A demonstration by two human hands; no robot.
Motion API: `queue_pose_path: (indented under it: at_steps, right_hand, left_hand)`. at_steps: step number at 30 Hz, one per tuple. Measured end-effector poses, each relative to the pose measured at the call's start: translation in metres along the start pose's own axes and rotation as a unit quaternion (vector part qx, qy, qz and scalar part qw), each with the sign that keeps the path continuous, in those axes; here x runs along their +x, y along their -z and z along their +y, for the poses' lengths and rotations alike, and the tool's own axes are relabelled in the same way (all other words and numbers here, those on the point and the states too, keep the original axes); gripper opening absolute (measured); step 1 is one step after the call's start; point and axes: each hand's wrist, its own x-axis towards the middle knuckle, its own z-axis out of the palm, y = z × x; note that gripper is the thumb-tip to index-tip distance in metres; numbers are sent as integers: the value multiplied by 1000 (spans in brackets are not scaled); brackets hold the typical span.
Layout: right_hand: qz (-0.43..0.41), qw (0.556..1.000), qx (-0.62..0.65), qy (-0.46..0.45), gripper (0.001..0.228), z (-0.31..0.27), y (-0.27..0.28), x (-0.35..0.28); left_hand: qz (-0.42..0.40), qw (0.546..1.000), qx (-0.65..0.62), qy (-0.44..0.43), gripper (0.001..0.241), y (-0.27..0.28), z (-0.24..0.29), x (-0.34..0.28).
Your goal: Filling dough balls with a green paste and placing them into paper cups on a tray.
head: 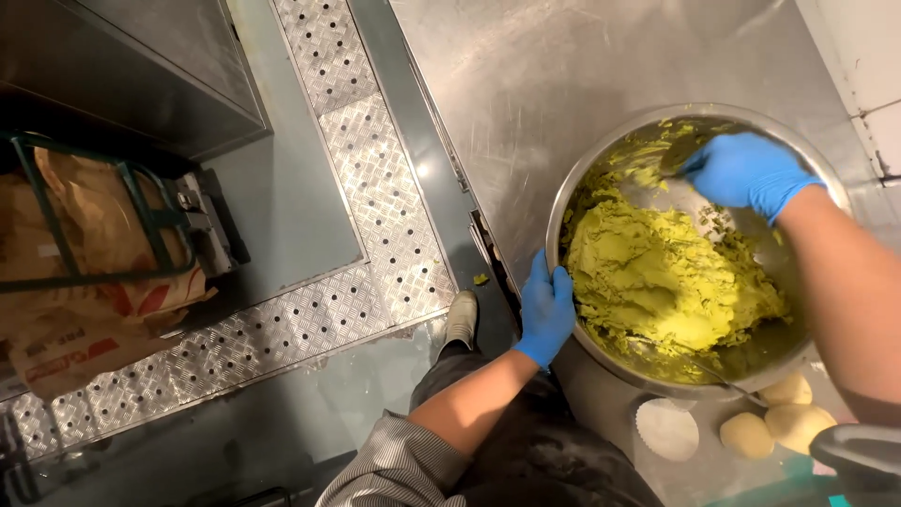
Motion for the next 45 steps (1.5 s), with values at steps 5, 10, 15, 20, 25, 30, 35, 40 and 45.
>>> queue_pose_path:
  at_steps: [5,10,15,20,25,30,35,40,45]
  right_hand:
    - [-10,976,208,55,42,-7,-16,27]
    - [-45,977,206,27,24,-72,38,-10]
    - [-10,969,246,12,41,-78,18,-5]
    - [-34,972,233,-9,36,-99,46,-37]
    - [9,947,321,-25,31,-67,24,-73]
    - [61,943,322,-64,30,-35,-13,-149]
    - [305,933,168,-90,36,-26,-82,-241]
    - [358,897,232,-116,41,-37,-131,-258]
    - [272,919,243,-150,49,-41,-180,-240]
  left_hand:
    - [-12,1000,4,10,47,2,4,-1]
    - [-15,1000,3,8,47,3,4,-1]
    - [-59,996,-56,25,55,2,-10,-1]
    - [-51,996,-71,29,59,2,-4,0]
    - [-100,992,-38,67,59,28,22,-1]
    - [-82,990,-89,77,51,41,3,-7]
    - [-104,988,-92,62,47,41,28,-18]
    - [-84,985,-148,28,53,40,16,-22]
    - [-77,979,-187,27,61,52,12,-33]
